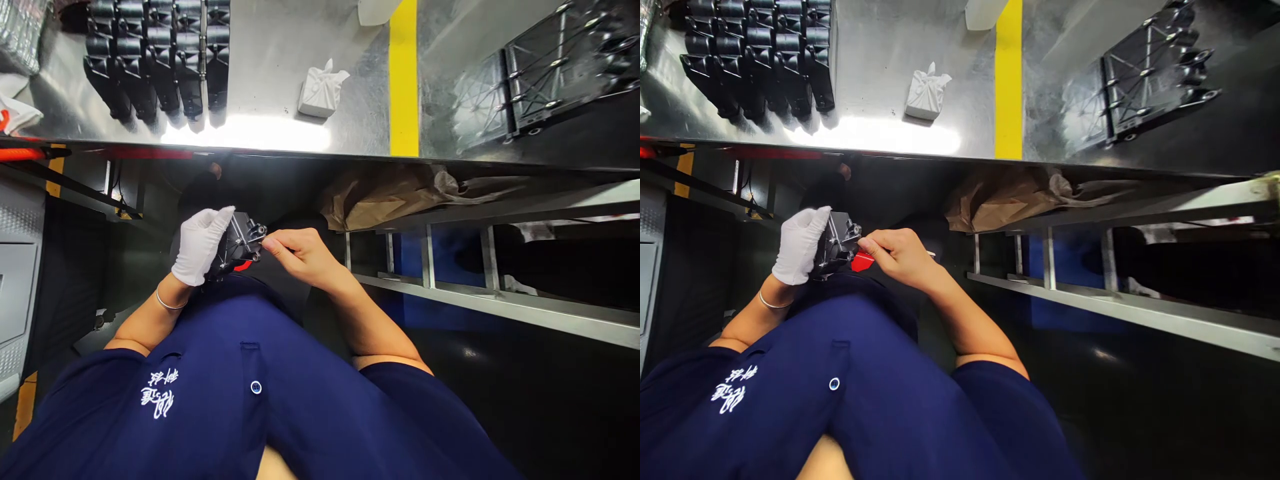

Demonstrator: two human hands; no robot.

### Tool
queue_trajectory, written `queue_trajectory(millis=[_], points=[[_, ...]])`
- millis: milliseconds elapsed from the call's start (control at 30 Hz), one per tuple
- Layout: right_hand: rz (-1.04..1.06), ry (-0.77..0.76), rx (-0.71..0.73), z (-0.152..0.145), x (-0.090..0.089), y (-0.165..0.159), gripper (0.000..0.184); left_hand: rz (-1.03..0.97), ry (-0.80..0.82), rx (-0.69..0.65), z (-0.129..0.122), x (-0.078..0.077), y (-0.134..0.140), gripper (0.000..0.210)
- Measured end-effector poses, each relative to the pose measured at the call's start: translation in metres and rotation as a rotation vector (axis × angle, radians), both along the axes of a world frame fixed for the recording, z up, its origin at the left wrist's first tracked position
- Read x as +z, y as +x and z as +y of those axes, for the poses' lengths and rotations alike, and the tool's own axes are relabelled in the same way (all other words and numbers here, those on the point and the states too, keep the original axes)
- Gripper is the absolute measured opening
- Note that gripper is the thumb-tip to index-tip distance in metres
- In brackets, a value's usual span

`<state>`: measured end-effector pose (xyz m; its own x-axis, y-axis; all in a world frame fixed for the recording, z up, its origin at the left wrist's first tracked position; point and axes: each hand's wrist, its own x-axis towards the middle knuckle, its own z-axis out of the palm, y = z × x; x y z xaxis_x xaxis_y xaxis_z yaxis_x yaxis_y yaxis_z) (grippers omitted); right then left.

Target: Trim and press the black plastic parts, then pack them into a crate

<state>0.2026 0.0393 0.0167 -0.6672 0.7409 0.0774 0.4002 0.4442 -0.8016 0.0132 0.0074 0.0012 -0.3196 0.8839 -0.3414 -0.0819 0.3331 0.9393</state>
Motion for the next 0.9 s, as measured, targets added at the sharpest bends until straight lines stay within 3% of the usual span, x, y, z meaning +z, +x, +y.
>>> queue_trajectory(millis=[233, 400, 500, 667, 900], points=[[0.037, -0.123, 0.132, 0.005, 0.004, 0.005, 0.043, -0.004, 0.028, 0.008, -0.003, -0.001, 0.002, 0.042], [0.335, -0.286, 0.257, 0.006, -0.001, 0.008, 0.043, 0.016, 0.038, 0.004, -0.003, 0.0, 0.002, 0.044], [0.407, -0.14, 0.124, 0.004, -0.003, 0.005, 0.046, 0.03, 0.047, 0.048, -0.002, 0.002, 0.0, 0.043], [0.121, 0.294, 0.043, -0.003, -0.008, -0.006, 0.051, 0.023, 0.042, 0.071, -0.002, 0.001, -0.002, 0.039], [-0.039, 0.38, 0.095, -0.002, -0.009, -0.006, 0.055, 0.045, 0.026, 0.08, -0.002, 0.0, -0.001, 0.038]])
